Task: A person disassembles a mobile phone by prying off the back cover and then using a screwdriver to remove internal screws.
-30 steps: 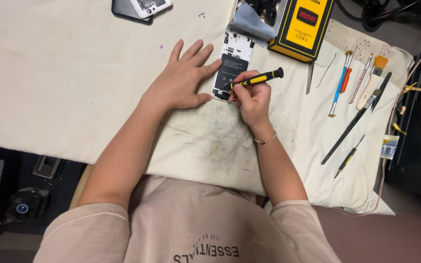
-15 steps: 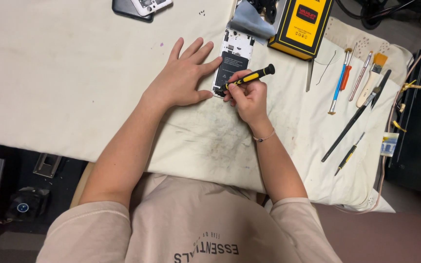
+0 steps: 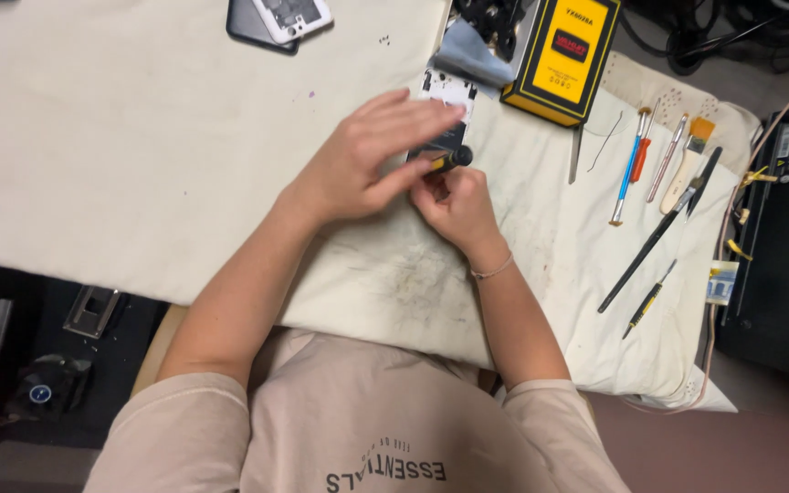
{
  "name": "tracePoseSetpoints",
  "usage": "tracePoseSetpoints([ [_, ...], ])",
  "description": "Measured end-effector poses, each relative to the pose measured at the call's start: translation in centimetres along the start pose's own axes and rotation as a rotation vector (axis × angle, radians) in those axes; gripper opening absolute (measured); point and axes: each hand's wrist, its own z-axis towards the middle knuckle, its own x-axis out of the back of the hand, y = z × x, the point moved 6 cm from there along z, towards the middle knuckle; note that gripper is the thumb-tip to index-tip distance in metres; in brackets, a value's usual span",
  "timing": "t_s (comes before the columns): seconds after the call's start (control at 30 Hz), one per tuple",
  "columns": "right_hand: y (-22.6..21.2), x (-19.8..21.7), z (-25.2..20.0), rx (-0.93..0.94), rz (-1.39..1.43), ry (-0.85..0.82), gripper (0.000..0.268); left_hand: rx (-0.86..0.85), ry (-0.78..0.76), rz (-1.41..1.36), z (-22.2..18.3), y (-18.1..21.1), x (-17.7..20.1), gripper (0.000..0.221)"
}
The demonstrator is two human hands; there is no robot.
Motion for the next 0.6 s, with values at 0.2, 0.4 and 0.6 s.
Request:
tracePoseSetpoints([
  [0.2, 0.7, -0.5, -0.5, 0.113, 0.022, 0.107, 0.021, -0.016, 0.299, 0.069, -0.6, 0.2, -1.6, 0.017],
  [0.4, -2.6, 1.0, 0.2, -0.101, 0.124, 0.417, 0.017, -0.003, 0.391, 0.211, -0.8, 0.4, -1.8, 0.011],
  [0.6, -0.9, -0.9, -1.2, -0.296, 0.148, 0.536, 0.019, 0.020, 0.469, 0.309, -1.0, 0.1, -1.8, 0.010],
])
